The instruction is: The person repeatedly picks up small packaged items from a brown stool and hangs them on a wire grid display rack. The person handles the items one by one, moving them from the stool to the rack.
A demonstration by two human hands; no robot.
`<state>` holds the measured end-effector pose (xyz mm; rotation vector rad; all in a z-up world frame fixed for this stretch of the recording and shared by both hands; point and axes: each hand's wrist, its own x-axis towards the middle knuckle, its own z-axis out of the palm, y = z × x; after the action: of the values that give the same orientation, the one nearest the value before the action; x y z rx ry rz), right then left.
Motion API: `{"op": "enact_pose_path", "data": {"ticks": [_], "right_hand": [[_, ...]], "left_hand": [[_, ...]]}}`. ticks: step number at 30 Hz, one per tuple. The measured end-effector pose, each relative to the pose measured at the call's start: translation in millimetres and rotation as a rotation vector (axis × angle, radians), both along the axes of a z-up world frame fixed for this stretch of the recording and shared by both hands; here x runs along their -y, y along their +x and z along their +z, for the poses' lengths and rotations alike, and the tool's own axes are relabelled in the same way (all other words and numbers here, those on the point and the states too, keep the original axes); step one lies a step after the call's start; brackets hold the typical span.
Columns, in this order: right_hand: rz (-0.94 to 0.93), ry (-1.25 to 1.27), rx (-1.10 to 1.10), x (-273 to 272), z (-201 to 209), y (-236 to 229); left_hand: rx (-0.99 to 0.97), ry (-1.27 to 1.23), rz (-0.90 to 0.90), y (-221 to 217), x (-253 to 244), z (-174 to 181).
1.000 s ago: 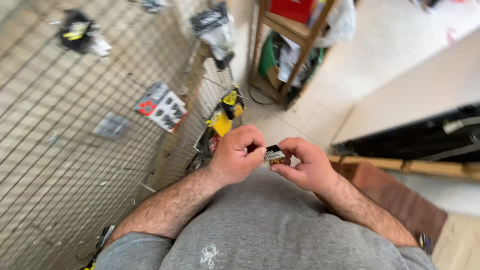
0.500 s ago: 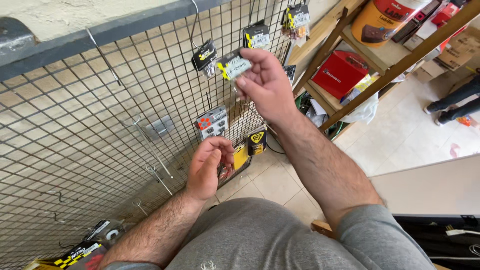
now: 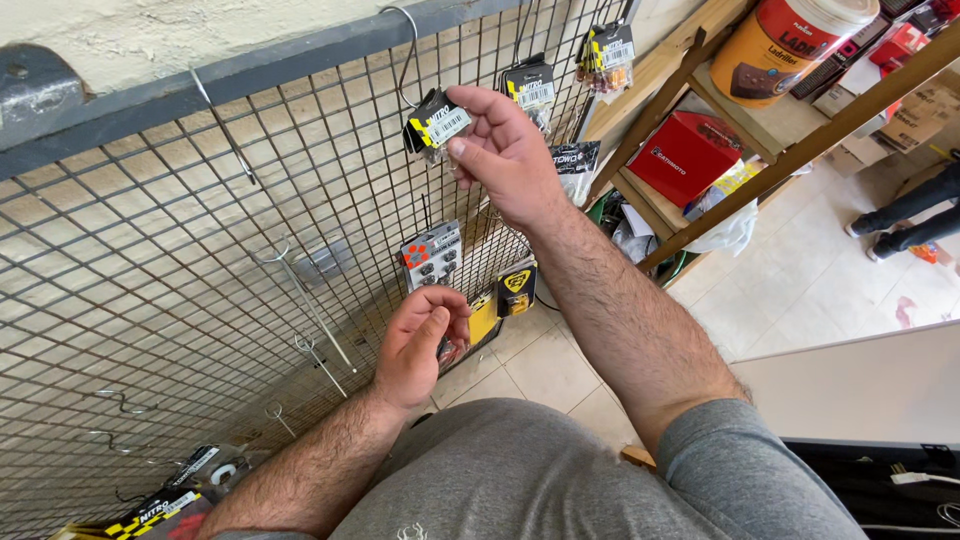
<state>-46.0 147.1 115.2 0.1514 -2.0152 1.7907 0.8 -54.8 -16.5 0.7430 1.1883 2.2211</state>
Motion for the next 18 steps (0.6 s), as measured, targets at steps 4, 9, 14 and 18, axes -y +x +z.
{"op": "enact_pose_path", "data": {"ticks": [4,9,14,18], "right_hand": [[-0.065,0.175,0.054,1.7,-2.1,9.5],[-0.195,0.401,0.054,-5.4,-25.8,45.3],[-0.231,0.321,0.058,-32.6,-120.9,137.7],[-0.419,-0.010,0.300,-26.5,-206.6,268.9]], "left_hand": [[-0.011,-0.003,-0.032,1.9,-0.7,4.5],[-0.007,-0.117,-0.056,14.2,-9.3,-6.2],[-0.026,-0.097,-0.184,36.0,-32.5,-14.7],[-0.057,-0.198,-0.384,61.0,-57.6,-36.2]]}}
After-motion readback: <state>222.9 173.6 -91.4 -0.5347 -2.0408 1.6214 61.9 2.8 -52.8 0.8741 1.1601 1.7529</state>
